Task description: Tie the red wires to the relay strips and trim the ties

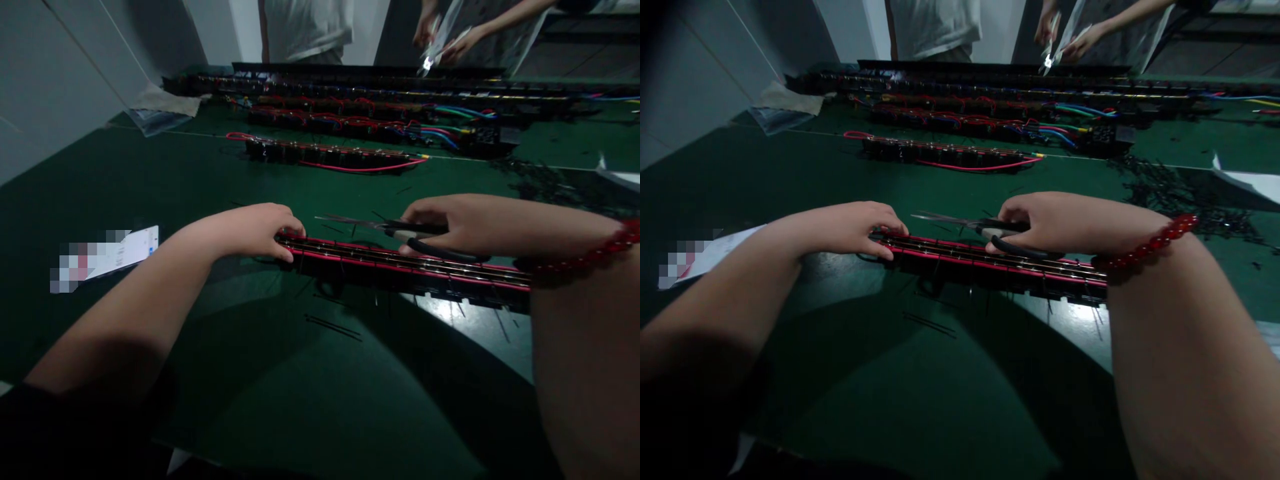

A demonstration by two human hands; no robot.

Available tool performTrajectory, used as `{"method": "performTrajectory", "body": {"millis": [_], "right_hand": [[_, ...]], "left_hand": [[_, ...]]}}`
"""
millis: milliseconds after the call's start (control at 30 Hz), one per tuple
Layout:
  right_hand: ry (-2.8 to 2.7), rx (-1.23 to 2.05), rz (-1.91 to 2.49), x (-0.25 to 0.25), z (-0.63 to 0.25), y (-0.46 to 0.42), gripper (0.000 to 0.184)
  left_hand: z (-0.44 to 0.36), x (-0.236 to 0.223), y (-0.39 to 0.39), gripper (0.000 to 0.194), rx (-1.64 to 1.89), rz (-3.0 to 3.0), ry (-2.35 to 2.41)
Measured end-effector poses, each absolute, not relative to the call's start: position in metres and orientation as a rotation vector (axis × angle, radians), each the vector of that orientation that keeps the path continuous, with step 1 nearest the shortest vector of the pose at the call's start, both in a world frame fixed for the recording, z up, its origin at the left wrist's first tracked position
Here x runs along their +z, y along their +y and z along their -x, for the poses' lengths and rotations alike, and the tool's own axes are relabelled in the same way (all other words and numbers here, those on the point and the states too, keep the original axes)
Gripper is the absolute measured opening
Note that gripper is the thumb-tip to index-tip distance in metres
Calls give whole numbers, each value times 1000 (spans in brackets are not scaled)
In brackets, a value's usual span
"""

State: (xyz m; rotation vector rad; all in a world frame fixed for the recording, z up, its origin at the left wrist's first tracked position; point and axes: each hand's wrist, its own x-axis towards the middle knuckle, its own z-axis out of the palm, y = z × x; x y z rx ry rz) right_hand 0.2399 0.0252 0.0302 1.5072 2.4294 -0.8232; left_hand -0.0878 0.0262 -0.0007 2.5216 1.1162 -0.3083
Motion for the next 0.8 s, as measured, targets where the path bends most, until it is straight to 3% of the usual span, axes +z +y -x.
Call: {"method": "performTrajectory", "body": {"millis": [100, 400, 800], "right_hand": [[2348, -857, -1498, 44, -232, 18, 51], [2048, -1380, -1328, 55, -221, 0, 53], [1842, -1706, -1298, 30, -213, 5, 48]], "left_hand": [[89, -1, 28, 47, -295, -2502, 1107], [92, 0, 31, 52, -286, -2433, 1083], [92, 1, 28, 50, -254, -2420, 1119]]}}
